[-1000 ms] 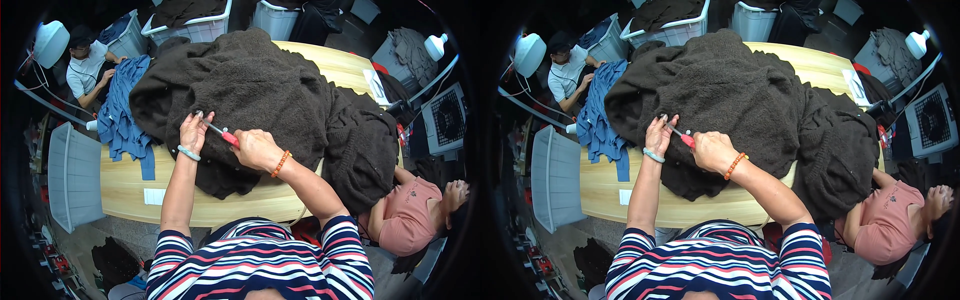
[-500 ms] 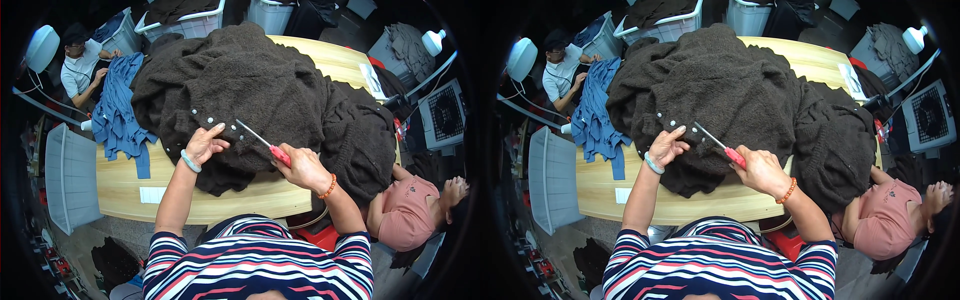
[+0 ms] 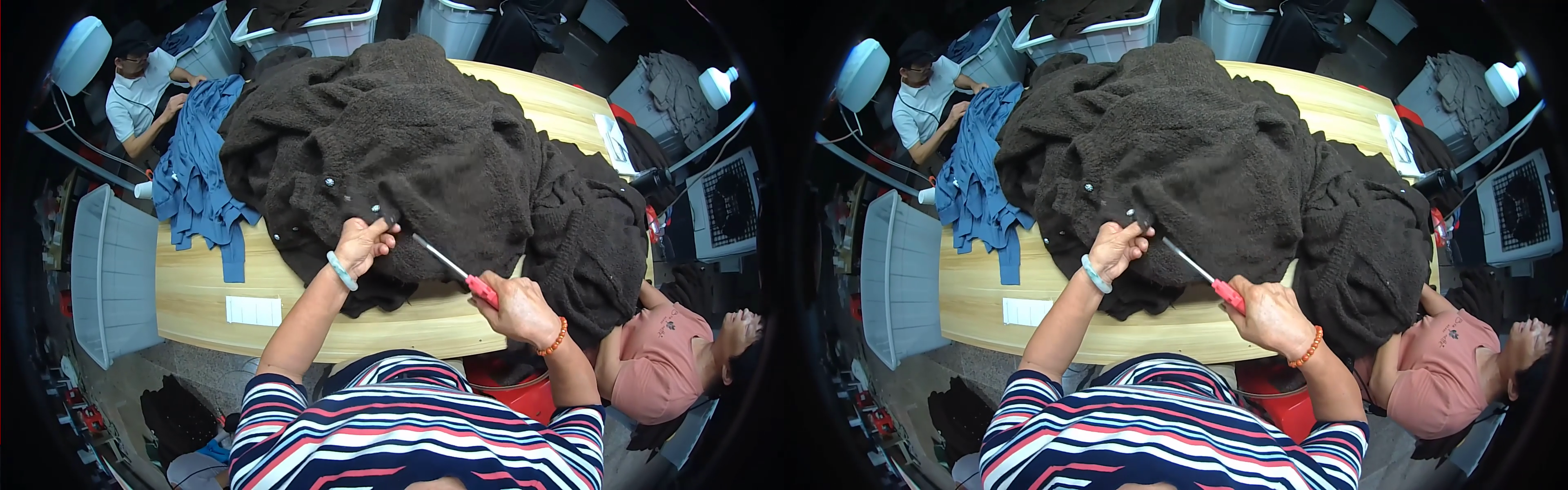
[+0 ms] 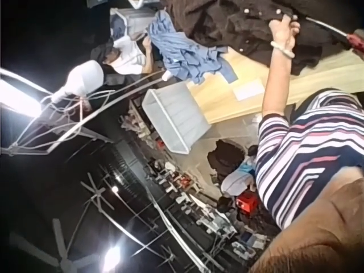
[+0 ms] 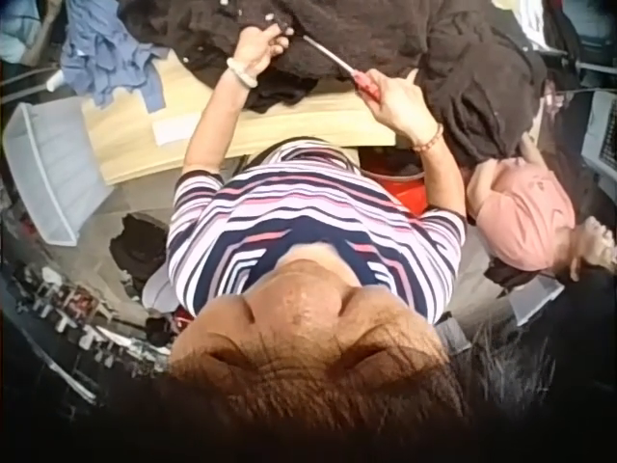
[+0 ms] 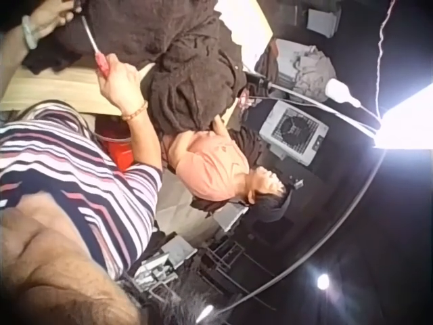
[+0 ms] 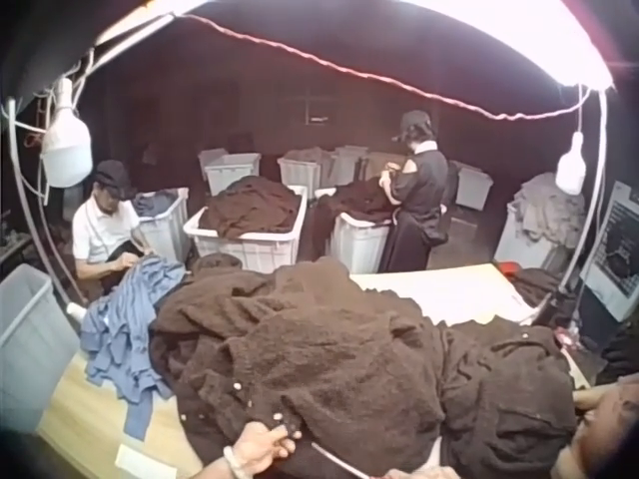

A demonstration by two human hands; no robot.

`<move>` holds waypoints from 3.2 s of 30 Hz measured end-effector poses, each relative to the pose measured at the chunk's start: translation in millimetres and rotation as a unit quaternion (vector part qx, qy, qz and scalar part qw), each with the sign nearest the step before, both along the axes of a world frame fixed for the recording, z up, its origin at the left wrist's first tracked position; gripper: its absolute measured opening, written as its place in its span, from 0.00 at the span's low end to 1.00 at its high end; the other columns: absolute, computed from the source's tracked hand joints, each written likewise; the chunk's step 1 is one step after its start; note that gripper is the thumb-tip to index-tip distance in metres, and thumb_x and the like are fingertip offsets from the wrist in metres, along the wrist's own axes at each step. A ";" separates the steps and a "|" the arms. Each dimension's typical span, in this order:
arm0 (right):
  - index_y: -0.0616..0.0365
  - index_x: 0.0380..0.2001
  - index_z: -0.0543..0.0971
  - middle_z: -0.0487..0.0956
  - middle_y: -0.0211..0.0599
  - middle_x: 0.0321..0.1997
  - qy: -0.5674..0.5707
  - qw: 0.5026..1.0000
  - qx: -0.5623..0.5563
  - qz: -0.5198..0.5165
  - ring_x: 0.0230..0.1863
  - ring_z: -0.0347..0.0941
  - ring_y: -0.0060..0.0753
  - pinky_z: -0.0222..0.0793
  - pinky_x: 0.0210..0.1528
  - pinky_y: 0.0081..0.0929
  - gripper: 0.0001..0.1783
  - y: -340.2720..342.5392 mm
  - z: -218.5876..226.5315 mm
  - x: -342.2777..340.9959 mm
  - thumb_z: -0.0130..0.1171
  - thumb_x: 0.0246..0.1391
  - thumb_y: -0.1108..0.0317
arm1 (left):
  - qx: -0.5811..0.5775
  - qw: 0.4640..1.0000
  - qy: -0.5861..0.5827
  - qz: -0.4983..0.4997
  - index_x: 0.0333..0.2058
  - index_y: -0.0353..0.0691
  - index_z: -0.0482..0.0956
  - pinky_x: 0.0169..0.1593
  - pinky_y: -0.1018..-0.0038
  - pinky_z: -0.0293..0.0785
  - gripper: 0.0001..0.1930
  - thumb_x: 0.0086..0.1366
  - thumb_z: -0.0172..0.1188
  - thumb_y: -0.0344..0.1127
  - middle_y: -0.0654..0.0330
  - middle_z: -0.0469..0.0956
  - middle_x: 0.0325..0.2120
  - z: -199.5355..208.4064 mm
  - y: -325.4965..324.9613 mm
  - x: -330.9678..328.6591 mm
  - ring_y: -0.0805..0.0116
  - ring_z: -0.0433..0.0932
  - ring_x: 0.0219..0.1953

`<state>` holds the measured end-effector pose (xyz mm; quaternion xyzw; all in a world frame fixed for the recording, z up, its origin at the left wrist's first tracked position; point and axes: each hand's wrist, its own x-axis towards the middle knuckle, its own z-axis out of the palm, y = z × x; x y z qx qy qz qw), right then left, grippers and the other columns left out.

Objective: Trim loose threads from finished brown garments using scissors.

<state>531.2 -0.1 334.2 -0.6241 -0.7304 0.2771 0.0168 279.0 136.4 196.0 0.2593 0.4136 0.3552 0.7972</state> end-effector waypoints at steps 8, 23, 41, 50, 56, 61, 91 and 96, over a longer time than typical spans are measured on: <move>0.57 0.37 0.75 0.79 0.52 0.23 0.008 1.000 -0.008 0.022 0.30 0.78 0.57 0.72 0.36 0.49 0.12 1.0 3.0 -12.0 0.58 0.56 0.61 | 0.118 0.992 -0.011 0.049 0.39 0.31 0.80 0.33 0.80 0.80 0.08 0.68 0.59 0.31 0.55 0.83 0.35 -14.3 -10.3 -10.1 0.68 0.83 0.31; 0.56 0.36 0.74 0.77 0.47 0.20 0.017 0.999 0.037 0.021 0.25 0.76 0.55 0.71 0.30 0.46 0.12 7.1 7.2 -21.9 0.60 0.56 0.61 | 0.182 0.964 -0.122 0.151 0.51 0.38 0.73 0.54 0.69 0.78 0.15 0.66 0.57 0.24 0.58 0.79 0.46 20.0 -2.9 -25.8 0.69 0.79 0.48; 0.57 0.37 0.74 0.78 0.48 0.22 0.056 0.995 0.071 0.048 0.27 0.77 0.54 0.72 0.33 0.47 0.11 25.8 -7.0 -33.2 0.60 0.55 0.63 | -0.011 0.980 -0.183 0.073 0.49 0.39 0.76 0.51 0.63 0.77 0.14 0.69 0.58 0.38 0.58 0.80 0.45 16.3 9.7 -42.0 0.65 0.79 0.48; 0.56 0.36 0.76 0.78 0.51 0.22 0.008 0.997 0.052 0.049 0.28 0.77 0.58 0.72 0.34 0.49 0.11 44.9 5.0 -43.7 0.60 0.55 0.60 | 0.274 0.942 0.176 0.078 0.36 0.33 0.82 0.45 0.78 0.73 0.05 0.64 0.63 0.29 0.64 0.82 0.38 -3.7 -3.1 -29.6 0.79 0.77 0.38; 0.57 0.36 0.76 0.79 0.52 0.23 -0.025 0.994 0.073 0.074 0.30 0.78 0.56 0.73 0.35 0.48 0.12 66.6 -3.2 -47.5 0.59 0.55 0.61 | 0.660 0.545 0.507 0.101 0.23 0.35 0.80 0.53 0.56 0.69 0.06 0.50 0.69 0.28 0.51 0.77 0.33 0.8 -4.2 -25.7 0.44 0.72 0.52; 0.58 0.36 0.76 0.79 0.52 0.23 -0.018 0.995 0.069 0.068 0.30 0.79 0.56 0.73 0.37 0.48 0.13 69.6 3.0 -47.6 0.59 0.55 0.60 | 0.694 0.516 0.502 0.029 0.22 0.36 0.78 0.65 0.51 0.64 0.06 0.49 0.68 0.28 0.48 0.75 0.37 0.1 0.0 -35.1 0.40 0.62 0.65; 0.53 0.46 0.77 0.81 0.50 0.34 0.079 0.980 -0.086 0.162 0.40 0.79 0.56 0.74 0.44 0.48 0.18 58.9 -44.1 -40.5 0.62 0.52 0.59 | 0.165 0.964 0.190 -0.084 0.38 0.47 0.77 0.26 0.77 0.77 0.06 0.64 0.62 0.37 0.69 0.80 0.31 85.0 110.7 -41.7 0.78 0.79 0.30; 0.46 0.51 0.75 0.77 0.41 0.51 0.122 0.980 0.155 -0.011 0.49 0.76 0.52 0.75 0.50 0.41 0.23 93.9 -49.3 -25.3 0.64 0.50 0.67 | 0.383 0.915 -0.005 0.128 0.43 0.40 0.75 0.42 0.69 0.80 0.08 0.68 0.57 0.33 0.62 0.80 0.35 152.0 239.4 -40.3 0.71 0.80 0.36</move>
